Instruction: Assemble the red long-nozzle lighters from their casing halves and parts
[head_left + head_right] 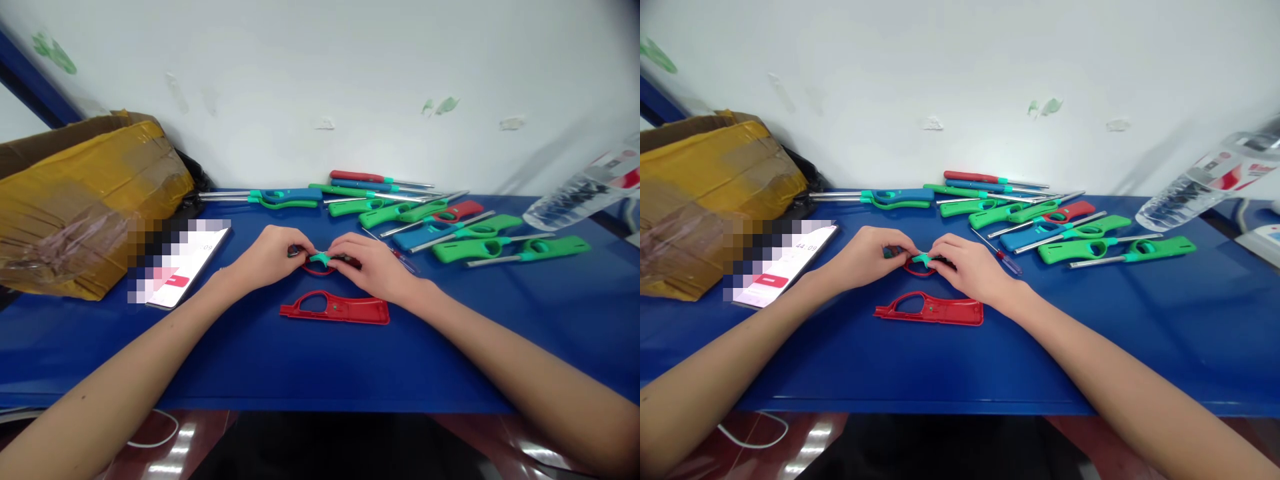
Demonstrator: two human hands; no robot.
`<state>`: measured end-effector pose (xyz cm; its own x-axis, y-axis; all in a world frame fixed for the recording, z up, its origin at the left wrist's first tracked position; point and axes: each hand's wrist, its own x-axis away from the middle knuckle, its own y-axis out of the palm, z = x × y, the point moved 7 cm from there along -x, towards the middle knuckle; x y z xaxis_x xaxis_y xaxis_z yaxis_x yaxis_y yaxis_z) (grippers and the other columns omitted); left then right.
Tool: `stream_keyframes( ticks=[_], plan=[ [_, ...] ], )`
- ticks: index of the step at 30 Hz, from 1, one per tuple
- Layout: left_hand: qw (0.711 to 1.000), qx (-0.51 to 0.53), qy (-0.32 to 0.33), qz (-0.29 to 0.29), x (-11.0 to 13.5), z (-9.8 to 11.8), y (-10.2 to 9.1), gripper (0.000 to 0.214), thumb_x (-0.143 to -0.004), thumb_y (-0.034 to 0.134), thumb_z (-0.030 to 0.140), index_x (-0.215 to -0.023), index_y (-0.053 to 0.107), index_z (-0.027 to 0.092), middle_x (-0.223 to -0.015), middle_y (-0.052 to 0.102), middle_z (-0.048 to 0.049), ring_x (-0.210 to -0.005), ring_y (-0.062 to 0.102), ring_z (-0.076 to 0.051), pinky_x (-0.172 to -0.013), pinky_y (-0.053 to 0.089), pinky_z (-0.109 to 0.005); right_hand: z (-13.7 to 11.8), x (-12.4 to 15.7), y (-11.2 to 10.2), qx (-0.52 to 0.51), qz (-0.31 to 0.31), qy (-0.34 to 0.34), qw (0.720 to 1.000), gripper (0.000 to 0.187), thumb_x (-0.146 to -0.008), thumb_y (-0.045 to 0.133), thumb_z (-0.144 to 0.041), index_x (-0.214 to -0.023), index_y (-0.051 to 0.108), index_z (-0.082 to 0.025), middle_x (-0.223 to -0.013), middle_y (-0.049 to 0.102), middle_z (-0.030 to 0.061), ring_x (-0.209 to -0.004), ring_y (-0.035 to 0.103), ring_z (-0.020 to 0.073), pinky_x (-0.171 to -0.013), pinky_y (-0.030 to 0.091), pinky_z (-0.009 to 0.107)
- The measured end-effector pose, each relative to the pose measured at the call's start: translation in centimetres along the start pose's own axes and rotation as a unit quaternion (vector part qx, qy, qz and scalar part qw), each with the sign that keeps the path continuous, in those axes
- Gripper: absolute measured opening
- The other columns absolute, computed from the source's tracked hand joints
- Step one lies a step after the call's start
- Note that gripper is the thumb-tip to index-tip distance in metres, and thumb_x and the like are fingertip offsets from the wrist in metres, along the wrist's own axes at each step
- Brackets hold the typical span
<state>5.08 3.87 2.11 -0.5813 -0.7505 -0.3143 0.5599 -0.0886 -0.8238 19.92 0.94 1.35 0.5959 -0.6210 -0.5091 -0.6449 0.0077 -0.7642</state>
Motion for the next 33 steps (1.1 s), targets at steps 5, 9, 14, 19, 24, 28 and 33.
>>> stream_keyframes(
  ticks=[5, 9, 14, 19, 24, 28, 33],
  plan=[
    [1.000, -0.007, 0.000, -0.002, 0.1, 0.2, 0.0, 0.022, -0.079, 0.055, 0.011, -0.085, 0.074, 0.019, -0.086, 0.075, -0.0007, -0.075, 0.067, -0.014, -0.070, 0.049, -0.024, 0.0, 0.1, -0.1, -0.004, 0.011, 0.004, 1.000, 0.015, -0.095, 0.056, -0.028, -0.097, 0.067, -0.020, -0.103, 0.068, 0.0065, -0.085, 0.065, 0.0164, -0.076, 0.053, 0.029],
    [1.000, -0.008, 0.004, -0.006, 0.1, 0.3, -0.1, 0.022, -0.079, 0.054, 0.012, -0.086, 0.073, 0.019, -0.087, 0.075, -0.0016, -0.075, 0.067, -0.015, -0.070, 0.050, -0.025, 0.0, 0.1, 0.1, 0.004, 0.004, 0.008, 1.000, 0.014, -0.095, 0.055, -0.028, -0.096, 0.067, -0.020, -0.103, 0.068, 0.0063, -0.084, 0.065, 0.0161, -0.075, 0.053, 0.030],
    [1.000, 0.003, 0.012, -0.012, 0.1, 0.8, -0.2, 0.019, -0.080, 0.056, 0.015, -0.088, 0.074, 0.018, -0.088, 0.074, -0.0036, -0.076, 0.067, -0.016, -0.070, 0.050, -0.025, -0.1, 0.1, 0.2, 0.008, -0.007, 0.005, 1.000, 0.013, -0.094, 0.056, -0.026, -0.095, 0.067, -0.020, -0.100, 0.068, 0.0062, -0.081, 0.064, 0.0155, -0.072, 0.053, 0.028],
    [0.999, 0.010, 0.032, -0.021, 0.1, 1.1, -0.2, 0.016, -0.082, 0.059, 0.020, -0.089, 0.074, 0.018, -0.090, 0.074, -0.0039, -0.079, 0.067, -0.016, -0.072, 0.050, -0.025, 0.0, 0.1, 0.1, -0.001, -0.006, 0.000, 1.000, 0.015, -0.095, 0.055, -0.027, -0.096, 0.067, -0.019, -0.101, 0.068, 0.0067, -0.085, 0.065, 0.0160, -0.074, 0.052, 0.028],
    [0.999, 0.015, 0.022, -0.025, 0.2, 0.7, -0.3, 0.015, -0.084, 0.059, 0.023, -0.089, 0.073, 0.018, -0.089, 0.073, -0.0041, -0.077, 0.066, -0.015, -0.070, 0.049, -0.025, 0.0, 0.2, 0.1, -0.010, -0.004, 0.001, 1.000, 0.014, -0.095, 0.055, -0.028, -0.097, 0.067, -0.020, -0.101, 0.068, 0.0059, -0.085, 0.064, 0.0161, -0.075, 0.052, 0.029],
    [0.998, 0.027, 0.022, -0.051, 0.2, 0.8, -0.2, 0.016, -0.080, 0.065, 0.025, -0.092, 0.073, 0.018, -0.091, 0.073, -0.0038, -0.076, 0.065, -0.015, -0.068, 0.049, -0.024, 0.0, 0.2, 0.0, -0.016, 0.000, 0.002, 1.000, 0.013, -0.095, 0.055, -0.027, -0.097, 0.066, -0.020, -0.101, 0.068, 0.0059, -0.085, 0.064, 0.0161, -0.074, 0.052, 0.029],
    [0.998, 0.033, 0.016, -0.042, 0.2, 0.7, -0.1, 0.014, -0.080, 0.064, 0.021, -0.090, 0.073, 0.018, -0.088, 0.073, -0.0037, -0.073, 0.065, -0.014, -0.068, 0.050, -0.024, 0.0, 0.3, 0.1, -0.013, -0.008, -0.006, 1.000, 0.013, -0.094, 0.055, -0.025, -0.097, 0.066, -0.020, -0.101, 0.068, 0.0057, -0.084, 0.064, 0.0157, -0.073, 0.053, 0.029]
  ],
)
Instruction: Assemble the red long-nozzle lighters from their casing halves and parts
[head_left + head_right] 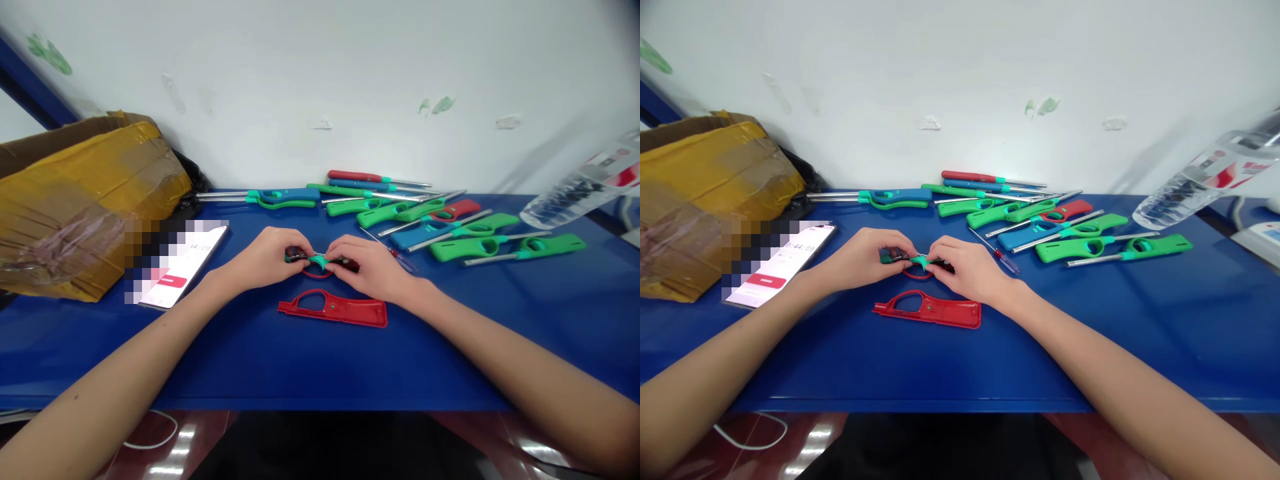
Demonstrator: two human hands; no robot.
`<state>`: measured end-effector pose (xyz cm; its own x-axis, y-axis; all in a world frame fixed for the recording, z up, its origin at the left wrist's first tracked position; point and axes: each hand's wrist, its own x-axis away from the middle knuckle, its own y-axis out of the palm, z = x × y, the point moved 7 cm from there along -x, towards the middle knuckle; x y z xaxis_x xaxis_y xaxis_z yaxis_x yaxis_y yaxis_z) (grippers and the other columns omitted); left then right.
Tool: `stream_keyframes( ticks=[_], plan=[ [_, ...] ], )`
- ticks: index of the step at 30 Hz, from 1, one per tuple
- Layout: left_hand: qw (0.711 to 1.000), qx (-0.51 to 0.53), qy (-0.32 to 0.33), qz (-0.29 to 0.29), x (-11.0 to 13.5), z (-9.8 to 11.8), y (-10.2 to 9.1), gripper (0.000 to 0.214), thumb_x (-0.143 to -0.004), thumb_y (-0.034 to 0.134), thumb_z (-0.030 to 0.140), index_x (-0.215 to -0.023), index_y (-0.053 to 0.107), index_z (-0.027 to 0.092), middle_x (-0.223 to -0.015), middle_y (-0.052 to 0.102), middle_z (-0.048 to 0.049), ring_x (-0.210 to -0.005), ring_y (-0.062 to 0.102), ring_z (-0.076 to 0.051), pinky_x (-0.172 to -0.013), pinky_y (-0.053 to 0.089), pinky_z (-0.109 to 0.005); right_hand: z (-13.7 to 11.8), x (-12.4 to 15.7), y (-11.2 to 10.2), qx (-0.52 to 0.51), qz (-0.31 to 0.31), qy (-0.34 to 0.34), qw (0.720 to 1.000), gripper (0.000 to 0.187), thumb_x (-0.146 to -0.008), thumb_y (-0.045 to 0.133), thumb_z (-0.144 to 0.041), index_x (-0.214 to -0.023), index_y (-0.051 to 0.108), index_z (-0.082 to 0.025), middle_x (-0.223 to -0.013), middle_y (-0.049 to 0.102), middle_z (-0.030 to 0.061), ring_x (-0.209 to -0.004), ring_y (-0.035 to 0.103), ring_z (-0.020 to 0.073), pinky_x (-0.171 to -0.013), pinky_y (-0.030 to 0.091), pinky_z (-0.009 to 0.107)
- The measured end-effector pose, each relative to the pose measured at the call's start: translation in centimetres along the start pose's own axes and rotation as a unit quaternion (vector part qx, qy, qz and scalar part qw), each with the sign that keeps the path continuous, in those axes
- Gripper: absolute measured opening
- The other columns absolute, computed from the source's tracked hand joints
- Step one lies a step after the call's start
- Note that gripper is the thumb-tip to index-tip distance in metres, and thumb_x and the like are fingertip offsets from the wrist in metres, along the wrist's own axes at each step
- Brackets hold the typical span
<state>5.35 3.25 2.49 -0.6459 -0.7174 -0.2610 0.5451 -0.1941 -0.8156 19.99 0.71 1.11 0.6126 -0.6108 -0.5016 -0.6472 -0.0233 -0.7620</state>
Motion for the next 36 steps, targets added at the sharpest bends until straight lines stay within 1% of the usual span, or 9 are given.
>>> stream_keyframes(
  ticks=[5, 11, 16, 22, 26, 30, 33, 36],
  plan=[
    [1.000, -0.016, 0.010, 0.018, 0.0, 0.0, 0.1, 0.012, -0.080, 0.064, 0.021, -0.088, 0.073, 0.018, -0.087, 0.073, -0.0040, -0.073, 0.065, -0.014, -0.068, 0.050, -0.024, -0.1, -0.1, 0.0, 0.028, -0.015, -0.007, 0.999, 0.016, -0.095, 0.053, -0.027, -0.097, 0.068, -0.020, -0.103, 0.068, 0.0064, -0.083, 0.065, 0.0160, -0.072, 0.054, 0.029],
    [0.998, -0.037, 0.048, 0.022, 0.0, 0.4, 0.0, 0.015, -0.081, 0.064, 0.018, -0.089, 0.076, 0.021, -0.094, 0.075, -0.0031, -0.078, 0.069, -0.015, -0.073, 0.051, -0.025, -0.3, -0.2, 0.0, 0.066, -0.025, -0.010, 0.997, 0.020, -0.097, 0.050, -0.028, -0.100, 0.068, -0.018, -0.105, 0.068, 0.0084, -0.086, 0.066, 0.0177, -0.075, 0.055, 0.030],
    [0.997, -0.031, 0.061, 0.018, 0.1, 0.3, 0.2, 0.017, -0.083, 0.061, 0.020, -0.090, 0.077, 0.022, -0.095, 0.075, -0.0035, -0.078, 0.069, -0.015, -0.075, 0.053, -0.026, -0.3, -0.1, 0.1, 0.061, -0.025, -0.014, 0.998, 0.018, -0.095, 0.053, -0.025, -0.100, 0.069, -0.020, -0.105, 0.069, 0.0075, -0.085, 0.067, 0.0176, -0.074, 0.055, 0.030],
    [0.997, -0.037, 0.068, 0.013, 0.2, 0.2, 0.3, 0.018, -0.086, 0.060, 0.021, -0.091, 0.077, 0.021, -0.097, 0.074, -0.0046, -0.079, 0.069, -0.015, -0.075, 0.054, -0.026, -0.4, -0.1, -0.2, 0.045, -0.027, -0.013, 0.999, 0.021, -0.094, 0.053, -0.024, -0.099, 0.073, -0.021, -0.106, 0.069, 0.0066, -0.087, 0.067, 0.0180, -0.078, 0.056, 0.032],
    [0.996, -0.051, 0.068, 0.015, 0.4, 0.7, 0.4, 0.020, -0.089, 0.057, 0.020, -0.093, 0.076, 0.020, -0.097, 0.072, -0.0052, -0.080, 0.067, -0.015, -0.076, 0.053, -0.026, -0.3, 0.0, -0.5, 0.028, -0.047, -0.004, 0.999, 0.026, -0.091, 0.052, -0.019, -0.106, 0.073, -0.021, -0.115, 0.067, 0.0079, -0.095, 0.067, 0.0202, -0.083, 0.056, 0.035],
    [0.997, -0.054, 0.051, 0.020, 0.5, 1.0, 0.5, 0.021, -0.091, 0.057, 0.023, -0.100, 0.074, 0.019, -0.099, 0.071, -0.0056, -0.081, 0.066, -0.015, -0.075, 0.052, -0.026, -0.1, 0.3, -0.7, 0.018, -0.068, -0.003, 0.997, 0.033, -0.090, 0.050, -0.015, -0.114, 0.071, -0.022, -0.123, 0.063, 0.0092, -0.108, 0.063, 0.0226, -0.091, 0.055, 0.039],
    [0.997, -0.051, 0.052, 0.023, 0.5, 1.0, 0.7, 0.020, -0.090, 0.060, 0.028, -0.100, 0.075, 0.019, -0.106, 0.069, -0.0070, -0.087, 0.066, -0.017, -0.079, 0.052, -0.028, 0.2, 0.3, -0.7, 0.015, -0.075, 0.005, 0.997, 0.034, -0.090, 0.050, -0.015, -0.115, 0.071, -0.025, -0.124, 0.062, 0.0090, -0.112, 0.061, 0.0231, -0.093, 0.053, 0.040],
    [0.995, -0.067, 0.062, 0.031, 0.6, 1.0, 0.9, 0.019, -0.087, 0.064, 0.030, -0.100, 0.076, 0.021, -0.112, 0.068, -0.0075, -0.095, 0.066, -0.020, -0.083, 0.053, -0.031, 0.4, 0.3, -0.6, 0.005, -0.070, 0.017, 0.997, 0.033, -0.091, 0.051, -0.016, -0.114, 0.072, -0.026, -0.123, 0.063, 0.0089, -0.112, 0.061, 0.0227, -0.093, 0.053, 0.040]
  ],
)
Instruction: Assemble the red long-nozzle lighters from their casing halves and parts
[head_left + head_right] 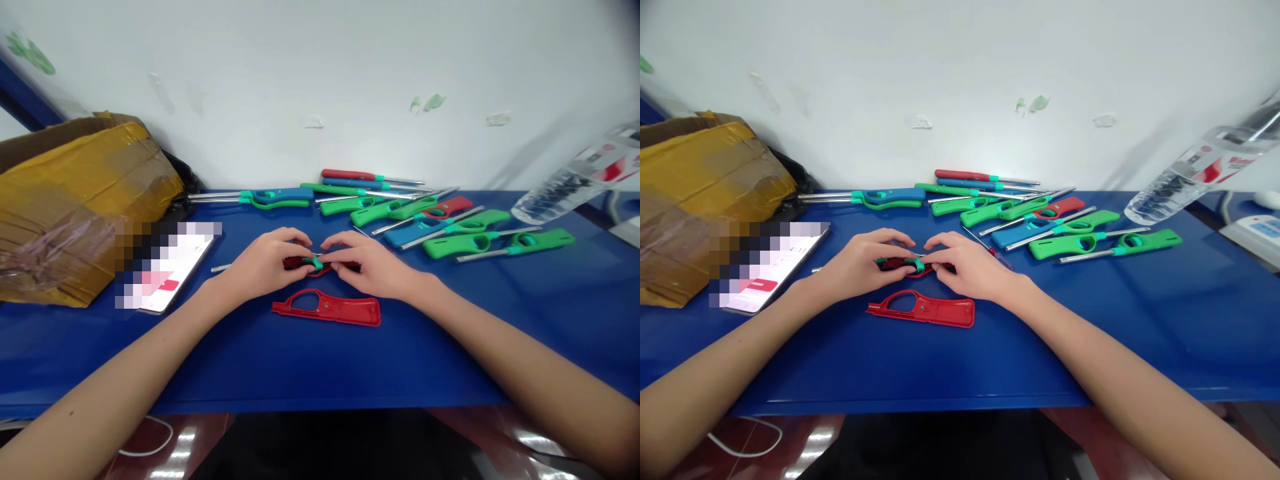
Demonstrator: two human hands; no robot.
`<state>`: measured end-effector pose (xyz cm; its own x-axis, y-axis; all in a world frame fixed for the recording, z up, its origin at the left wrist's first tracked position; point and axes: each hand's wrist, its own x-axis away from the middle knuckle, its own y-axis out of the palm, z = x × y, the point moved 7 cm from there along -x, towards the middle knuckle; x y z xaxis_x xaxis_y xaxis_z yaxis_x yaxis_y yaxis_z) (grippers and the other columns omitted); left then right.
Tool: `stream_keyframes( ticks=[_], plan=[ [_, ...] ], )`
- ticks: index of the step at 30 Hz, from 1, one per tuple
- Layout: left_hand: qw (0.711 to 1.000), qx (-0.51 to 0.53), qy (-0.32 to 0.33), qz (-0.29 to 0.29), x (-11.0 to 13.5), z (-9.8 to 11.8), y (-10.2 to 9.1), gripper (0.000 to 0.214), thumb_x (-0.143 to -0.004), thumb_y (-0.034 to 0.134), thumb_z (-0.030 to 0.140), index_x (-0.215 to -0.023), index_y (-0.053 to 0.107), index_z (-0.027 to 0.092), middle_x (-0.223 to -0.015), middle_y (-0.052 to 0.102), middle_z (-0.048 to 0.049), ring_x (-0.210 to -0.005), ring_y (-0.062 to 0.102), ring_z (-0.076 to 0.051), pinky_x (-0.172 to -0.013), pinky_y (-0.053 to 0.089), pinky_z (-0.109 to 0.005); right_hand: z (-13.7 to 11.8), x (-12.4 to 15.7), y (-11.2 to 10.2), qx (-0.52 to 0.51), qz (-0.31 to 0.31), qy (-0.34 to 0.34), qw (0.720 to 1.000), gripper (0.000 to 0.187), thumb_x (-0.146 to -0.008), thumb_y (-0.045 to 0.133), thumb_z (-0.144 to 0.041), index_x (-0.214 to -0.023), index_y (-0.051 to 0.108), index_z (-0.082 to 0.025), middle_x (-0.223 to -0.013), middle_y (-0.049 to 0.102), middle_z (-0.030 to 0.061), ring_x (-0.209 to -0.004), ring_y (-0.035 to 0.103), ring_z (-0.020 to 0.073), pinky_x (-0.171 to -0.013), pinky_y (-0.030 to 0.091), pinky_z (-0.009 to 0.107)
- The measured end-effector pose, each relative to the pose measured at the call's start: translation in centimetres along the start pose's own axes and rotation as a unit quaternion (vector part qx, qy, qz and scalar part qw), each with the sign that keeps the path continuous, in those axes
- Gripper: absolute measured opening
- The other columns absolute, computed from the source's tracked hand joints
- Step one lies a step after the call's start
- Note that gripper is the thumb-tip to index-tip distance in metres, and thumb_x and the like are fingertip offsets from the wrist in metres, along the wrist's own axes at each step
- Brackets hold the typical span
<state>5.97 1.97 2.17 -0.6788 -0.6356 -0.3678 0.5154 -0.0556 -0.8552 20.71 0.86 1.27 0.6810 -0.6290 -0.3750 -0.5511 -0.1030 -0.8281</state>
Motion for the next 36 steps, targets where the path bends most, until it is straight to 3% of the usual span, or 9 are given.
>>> stream_keyframes(
  ticks=[11, 16, 21, 30, 36],
  plan=[
    [0.997, -0.042, 0.069, -0.011, 0.2, 1.9, 0.2, 0.019, -0.089, 0.065, 0.033, -0.098, 0.076, 0.019, -0.106, 0.069, -0.0076, -0.099, 0.059, -0.022, -0.088, 0.051, -0.037, 0.5, 0.1, -0.6, -0.010, 0.024, 0.023, 0.999, 0.022, -0.089, 0.060, -0.020, -0.108, 0.071, -0.019, -0.118, 0.063, 0.0106, -0.106, 0.063, 0.0226, -0.091, 0.054, 0.039],
    [0.991, -0.086, 0.104, -0.014, 0.4, 2.1, 0.4, 0.022, -0.091, 0.063, 0.036, -0.099, 0.073, 0.018, -0.103, 0.071, -0.0069, -0.101, 0.058, -0.023, -0.089, 0.050, -0.037, 1.0, 0.3, -1.5, 0.016, 0.028, 0.031, 0.999, 0.008, -0.086, 0.066, -0.022, -0.090, 0.073, -0.019, -0.108, 0.065, 0.0093, -0.096, 0.064, 0.0220, -0.082, 0.055, 0.035],
    [0.986, -0.114, 0.123, -0.009, 0.5, 2.4, 0.4, 0.024, -0.094, 0.060, 0.032, -0.110, 0.069, 0.017, -0.101, 0.073, -0.0059, -0.099, 0.059, -0.022, -0.086, 0.049, -0.036, 0.6, 0.4, -1.5, 0.047, 0.039, -0.006, 0.998, 0.012, -0.090, 0.062, -0.022, -0.090, 0.073, -0.019, -0.103, 0.068, 0.0084, -0.096, 0.062, 0.0215, -0.084, 0.053, 0.036],
    [0.978, -0.149, 0.148, -0.005, 0.6, 3.2, 0.7, 0.021, -0.098, 0.053, 0.028, -0.100, 0.069, 0.015, -0.093, 0.073, -0.0061, -0.098, 0.060, -0.022, -0.084, 0.047, -0.035, -0.5, 0.3, -1.0, 0.108, 0.033, -0.048, 0.992, 0.019, -0.096, 0.052, -0.023, -0.093, 0.069, -0.016, -0.101, 0.068, 0.0105, -0.092, 0.062, 0.0221, -0.084, 0.053, 0.039],
    [0.982, -0.139, 0.131, -0.005, 0.7, 3.0, 0.8, 0.022, -0.097, 0.053, 0.029, -0.102, 0.070, 0.015, -0.095, 0.071, -0.0076, -0.099, 0.060, -0.022, -0.087, 0.049, -0.037, -0.3, 0.4, -1.4, 0.112, 0.068, -0.026, 0.991, 0.016, -0.094, 0.056, -0.024, -0.093, 0.071, -0.018, -0.101, 0.068, 0.0090, -0.092, 0.062, 0.0224, -0.082, 0.052, 0.038]
  ],
)
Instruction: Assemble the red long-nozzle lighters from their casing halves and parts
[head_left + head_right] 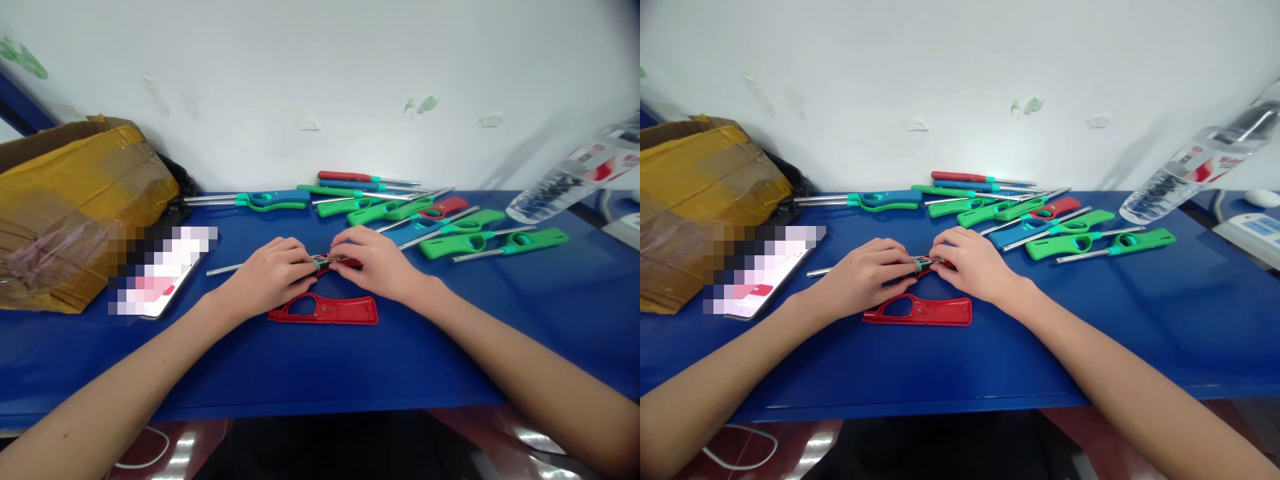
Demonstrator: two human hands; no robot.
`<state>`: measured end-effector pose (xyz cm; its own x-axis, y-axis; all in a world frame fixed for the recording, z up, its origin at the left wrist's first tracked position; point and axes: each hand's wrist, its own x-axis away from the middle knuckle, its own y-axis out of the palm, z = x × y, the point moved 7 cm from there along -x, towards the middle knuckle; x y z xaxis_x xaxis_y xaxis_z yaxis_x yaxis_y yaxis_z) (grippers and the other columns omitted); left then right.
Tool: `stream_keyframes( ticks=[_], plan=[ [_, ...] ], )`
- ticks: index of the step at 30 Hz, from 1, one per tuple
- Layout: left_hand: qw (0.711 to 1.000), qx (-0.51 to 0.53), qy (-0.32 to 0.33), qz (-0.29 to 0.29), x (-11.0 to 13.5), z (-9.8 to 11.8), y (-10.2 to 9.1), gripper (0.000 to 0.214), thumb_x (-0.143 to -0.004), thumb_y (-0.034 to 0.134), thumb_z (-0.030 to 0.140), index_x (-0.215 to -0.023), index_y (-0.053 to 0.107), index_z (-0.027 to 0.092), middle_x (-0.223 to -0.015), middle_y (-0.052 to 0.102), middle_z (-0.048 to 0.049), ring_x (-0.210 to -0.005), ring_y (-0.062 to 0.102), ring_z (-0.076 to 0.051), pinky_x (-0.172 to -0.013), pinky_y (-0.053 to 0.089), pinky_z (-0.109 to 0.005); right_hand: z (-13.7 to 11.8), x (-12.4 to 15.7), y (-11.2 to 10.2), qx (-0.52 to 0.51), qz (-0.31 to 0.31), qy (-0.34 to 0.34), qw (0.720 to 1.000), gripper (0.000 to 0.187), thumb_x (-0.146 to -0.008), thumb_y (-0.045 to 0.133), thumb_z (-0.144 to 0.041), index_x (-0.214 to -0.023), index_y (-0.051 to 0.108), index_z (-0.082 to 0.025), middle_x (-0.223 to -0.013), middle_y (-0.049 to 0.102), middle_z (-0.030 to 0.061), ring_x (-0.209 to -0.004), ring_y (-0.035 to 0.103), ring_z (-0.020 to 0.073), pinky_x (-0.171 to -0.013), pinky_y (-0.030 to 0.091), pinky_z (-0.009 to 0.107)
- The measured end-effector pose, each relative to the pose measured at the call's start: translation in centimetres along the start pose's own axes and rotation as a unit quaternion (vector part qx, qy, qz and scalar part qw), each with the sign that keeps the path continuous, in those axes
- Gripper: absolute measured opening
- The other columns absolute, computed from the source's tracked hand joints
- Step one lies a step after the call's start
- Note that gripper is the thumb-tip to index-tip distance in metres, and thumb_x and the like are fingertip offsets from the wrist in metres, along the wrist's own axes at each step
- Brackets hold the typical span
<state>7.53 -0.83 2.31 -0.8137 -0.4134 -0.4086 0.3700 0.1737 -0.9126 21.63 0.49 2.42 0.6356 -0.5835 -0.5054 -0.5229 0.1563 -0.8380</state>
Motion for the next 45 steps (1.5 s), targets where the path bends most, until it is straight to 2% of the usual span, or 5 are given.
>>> stream_keyframes(
  ticks=[9, 23, 28, 37, 45],
  plan=[
    [0.995, 0.063, -0.075, -0.019, 0.2, -1.7, -0.2, 0.024, -0.092, 0.059, 0.029, -0.111, 0.073, 0.024, -0.117, 0.060, -0.0105, -0.107, 0.056, -0.025, -0.092, 0.050, -0.042, 0.4, 0.0, 0.7, -0.060, -0.037, 0.041, 0.997, 0.013, -0.094, 0.053, -0.020, -0.093, 0.066, -0.018, -0.099, 0.068, 0.0079, -0.091, 0.063, 0.0198, -0.079, 0.053, 0.034],
    [0.978, 0.139, -0.129, -0.089, 0.7, -3.1, -0.3, 0.030, -0.095, 0.054, 0.038, -0.119, 0.069, 0.031, -0.123, 0.060, -0.0067, -0.109, 0.059, -0.023, -0.091, 0.052, -0.038, 0.7, -0.2, 0.7, -0.108, -0.028, 0.079, 0.991, 0.012, -0.092, 0.055, -0.021, -0.091, 0.067, -0.018, -0.091, 0.068, 0.0057, -0.082, 0.061, 0.0175, -0.072, 0.050, 0.031],
    [0.972, 0.162, -0.151, -0.074, 0.8, -3.5, -0.2, 0.027, -0.096, 0.052, 0.036, -0.111, 0.072, 0.028, -0.120, 0.062, -0.0065, -0.105, 0.062, -0.021, -0.090, 0.052, -0.036, 0.5, -0.5, 0.9, -0.117, -0.006, 0.066, 0.991, 0.018, -0.092, 0.057, -0.023, -0.106, 0.068, -0.020, -0.101, 0.068, 0.0077, -0.091, 0.063, 0.0195, -0.079, 0.052, 0.034],
    [0.960, 0.194, -0.203, 0.000, 0.7, -5.5, -0.7, 0.021, -0.091, 0.057, 0.028, -0.104, 0.070, 0.019, -0.105, 0.072, -0.0062, -0.095, 0.066, -0.019, -0.084, 0.053, -0.032, -0.4, -0.5, 1.6, -0.063, -0.039, 0.001, 0.997, 0.022, -0.095, 0.054, -0.024, -0.106, 0.074, -0.021, -0.108, 0.069, 0.0078, -0.096, 0.062, 0.0211, -0.085, 0.053, 0.038],
    [0.969, 0.184, -0.166, -0.014, 0.4, -5.5, 0.2, 0.018, -0.088, 0.062, 0.027, -0.098, 0.075, 0.021, -0.091, 0.074, -0.0035, -0.081, 0.068, -0.016, -0.074, 0.052, -0.028, -1.0, -0.5, 1.3, -0.054, -0.034, -0.014, 0.998, 0.025, -0.096, 0.052, -0.024, -0.107, 0.073, -0.019, -0.111, 0.070, 0.0101, -0.099, 0.063, 0.0220, -0.088, 0.054, 0.040]
  ],
)
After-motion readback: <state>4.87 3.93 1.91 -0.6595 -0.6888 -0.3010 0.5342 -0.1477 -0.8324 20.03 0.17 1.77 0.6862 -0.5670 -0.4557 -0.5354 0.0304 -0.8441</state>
